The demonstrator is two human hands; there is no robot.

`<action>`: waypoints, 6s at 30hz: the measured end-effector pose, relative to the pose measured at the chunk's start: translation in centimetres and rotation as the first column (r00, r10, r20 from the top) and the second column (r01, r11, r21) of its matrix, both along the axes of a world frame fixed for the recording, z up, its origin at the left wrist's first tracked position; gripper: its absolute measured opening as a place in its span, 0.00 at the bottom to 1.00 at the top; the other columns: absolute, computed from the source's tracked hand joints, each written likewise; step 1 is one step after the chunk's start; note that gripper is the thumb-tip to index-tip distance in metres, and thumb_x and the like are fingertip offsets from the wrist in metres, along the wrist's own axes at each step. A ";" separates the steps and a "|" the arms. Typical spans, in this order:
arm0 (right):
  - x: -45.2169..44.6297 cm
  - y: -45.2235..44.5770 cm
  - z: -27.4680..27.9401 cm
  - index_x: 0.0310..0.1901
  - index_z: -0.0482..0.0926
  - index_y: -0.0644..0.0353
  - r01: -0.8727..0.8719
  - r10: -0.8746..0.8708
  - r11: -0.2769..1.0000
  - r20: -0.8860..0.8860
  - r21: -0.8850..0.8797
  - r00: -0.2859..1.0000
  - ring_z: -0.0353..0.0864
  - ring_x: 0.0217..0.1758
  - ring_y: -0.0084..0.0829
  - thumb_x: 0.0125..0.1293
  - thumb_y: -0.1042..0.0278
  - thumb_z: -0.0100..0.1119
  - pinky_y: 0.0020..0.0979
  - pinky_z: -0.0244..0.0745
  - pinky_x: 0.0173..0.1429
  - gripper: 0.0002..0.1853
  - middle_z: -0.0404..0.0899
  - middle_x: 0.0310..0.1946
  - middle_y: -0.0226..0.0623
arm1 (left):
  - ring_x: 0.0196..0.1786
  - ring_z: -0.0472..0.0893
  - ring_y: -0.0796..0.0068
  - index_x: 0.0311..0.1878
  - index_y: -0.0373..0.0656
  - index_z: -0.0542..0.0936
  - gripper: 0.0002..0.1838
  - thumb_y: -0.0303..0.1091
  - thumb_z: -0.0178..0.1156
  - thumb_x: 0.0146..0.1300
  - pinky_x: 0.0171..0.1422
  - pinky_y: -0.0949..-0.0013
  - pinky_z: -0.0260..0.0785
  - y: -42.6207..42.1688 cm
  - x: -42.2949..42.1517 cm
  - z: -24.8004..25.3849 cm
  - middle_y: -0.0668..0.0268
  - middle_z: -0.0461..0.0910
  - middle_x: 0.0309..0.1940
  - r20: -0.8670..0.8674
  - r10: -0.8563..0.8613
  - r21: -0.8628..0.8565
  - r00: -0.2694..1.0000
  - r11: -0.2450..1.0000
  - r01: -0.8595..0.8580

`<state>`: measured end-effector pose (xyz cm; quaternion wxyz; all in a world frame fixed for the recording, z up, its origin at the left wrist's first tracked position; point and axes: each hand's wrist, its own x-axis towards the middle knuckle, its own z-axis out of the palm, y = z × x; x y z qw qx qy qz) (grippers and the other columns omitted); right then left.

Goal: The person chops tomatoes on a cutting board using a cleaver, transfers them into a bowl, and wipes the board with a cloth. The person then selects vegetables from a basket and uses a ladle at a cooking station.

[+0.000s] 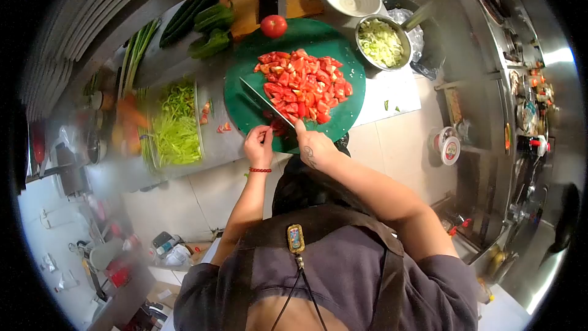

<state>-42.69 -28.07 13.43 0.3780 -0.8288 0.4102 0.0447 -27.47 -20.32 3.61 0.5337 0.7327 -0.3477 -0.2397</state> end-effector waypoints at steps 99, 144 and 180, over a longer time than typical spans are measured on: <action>-20.9 2.5 -5.0 0.48 0.69 0.66 0.509 -0.857 0.391 0.102 0.766 0.505 0.67 0.12 0.19 0.59 0.75 0.62 0.23 0.64 0.16 0.16 0.76 0.24 0.34 | 0.57 0.73 0.53 0.57 0.37 0.72 0.20 0.37 0.54 0.65 0.61 0.61 0.65 -15.8 11.4 2.6 0.52 0.73 0.54 0.659 -0.324 0.128 0.679 0.938 0.323; -8.1 -23.4 2.3 0.35 0.70 0.67 0.478 -0.838 0.523 0.323 0.706 0.439 0.73 0.14 0.24 0.53 0.69 0.64 0.27 0.70 0.20 0.14 0.73 0.14 0.34 | 0.63 0.62 0.48 0.72 0.50 0.51 0.60 0.57 0.74 0.36 0.67 0.51 0.55 -41.2 -9.1 5.5 0.49 0.58 0.62 0.556 -0.519 -0.018 0.649 0.774 0.634; -3.5 -15.2 -4.9 0.35 0.72 0.68 0.281 -0.461 0.741 0.158 0.610 0.873 0.72 0.12 0.20 0.52 0.72 0.67 0.25 0.66 0.17 0.14 0.75 0.17 0.33 | 0.56 0.71 0.49 0.54 0.35 0.73 0.21 0.41 0.54 0.64 0.63 0.57 0.62 -22.6 5.1 -1.1 0.49 0.72 0.54 0.504 -0.285 -0.138 0.816 0.906 0.401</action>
